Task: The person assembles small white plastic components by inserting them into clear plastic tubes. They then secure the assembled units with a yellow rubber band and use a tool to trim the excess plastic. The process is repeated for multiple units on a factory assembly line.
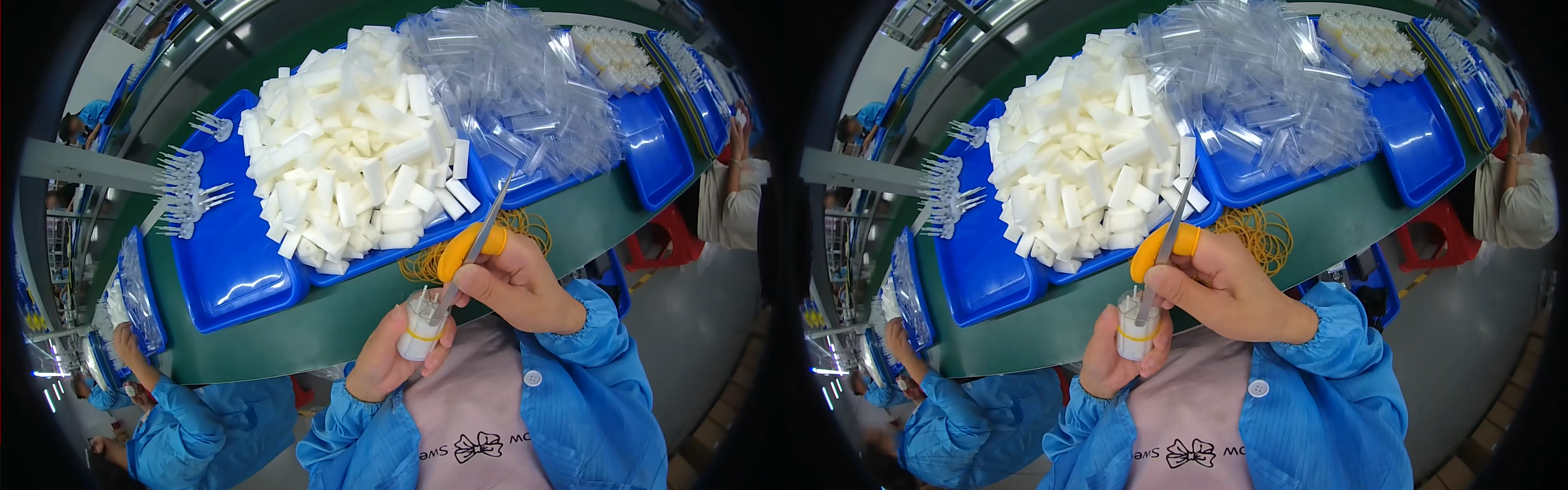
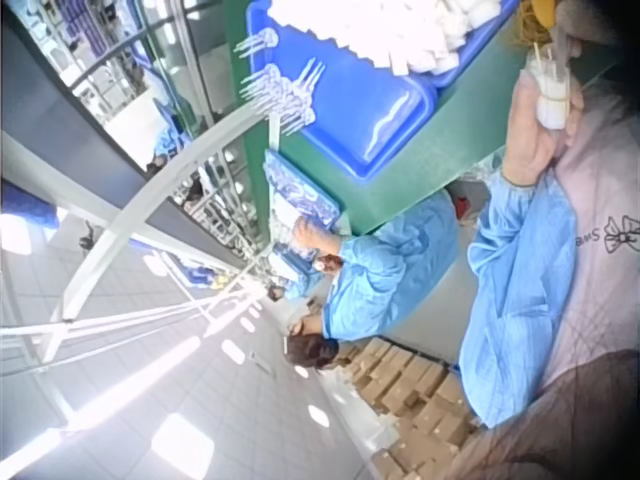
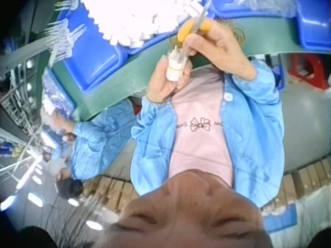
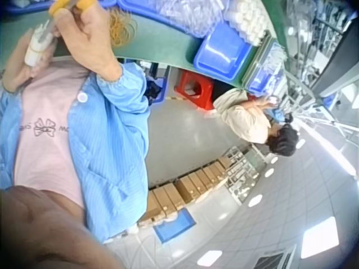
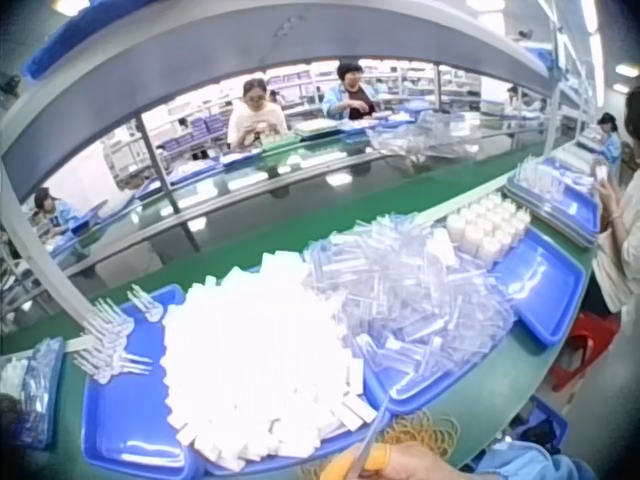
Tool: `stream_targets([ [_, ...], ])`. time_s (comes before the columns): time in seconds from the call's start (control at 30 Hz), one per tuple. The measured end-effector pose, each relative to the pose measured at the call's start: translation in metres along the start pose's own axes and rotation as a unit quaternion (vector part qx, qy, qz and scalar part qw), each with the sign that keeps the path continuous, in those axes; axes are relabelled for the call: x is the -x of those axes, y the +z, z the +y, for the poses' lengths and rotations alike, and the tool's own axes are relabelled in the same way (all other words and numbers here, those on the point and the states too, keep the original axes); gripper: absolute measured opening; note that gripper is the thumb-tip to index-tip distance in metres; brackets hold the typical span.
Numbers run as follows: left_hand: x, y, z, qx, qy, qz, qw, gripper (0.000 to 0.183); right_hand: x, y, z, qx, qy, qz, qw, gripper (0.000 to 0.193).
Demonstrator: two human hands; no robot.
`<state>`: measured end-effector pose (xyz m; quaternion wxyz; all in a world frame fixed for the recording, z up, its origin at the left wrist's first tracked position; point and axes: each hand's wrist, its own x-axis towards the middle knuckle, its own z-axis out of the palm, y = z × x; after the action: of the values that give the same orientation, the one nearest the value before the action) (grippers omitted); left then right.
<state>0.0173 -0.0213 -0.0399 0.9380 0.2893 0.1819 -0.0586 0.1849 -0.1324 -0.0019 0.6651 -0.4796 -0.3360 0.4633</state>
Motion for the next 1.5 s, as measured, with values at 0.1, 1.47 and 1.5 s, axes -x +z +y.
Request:
stream_targets([
  [0.1,0.001,0.000,-0.002,0.012,-0.006,0.025,1.000,0.071,0.001,0.001,0.001,0.063,-0.024,0.005,0.998,0.016],
  [1.47,-0.006,-0.010,-0.012,0.099,0.026,-0.074,0.992,0.075,0.029,-0.020,-0.013,0.108,-0.064,0.162,0.979,0.019],
  [1.5,-0.005,-0.008,-0.012,0.076,0.033,-0.064,0.995,0.075,0.020,-0.017,-0.010,0.111,-0.036,0.146,0.982,0.020],
])
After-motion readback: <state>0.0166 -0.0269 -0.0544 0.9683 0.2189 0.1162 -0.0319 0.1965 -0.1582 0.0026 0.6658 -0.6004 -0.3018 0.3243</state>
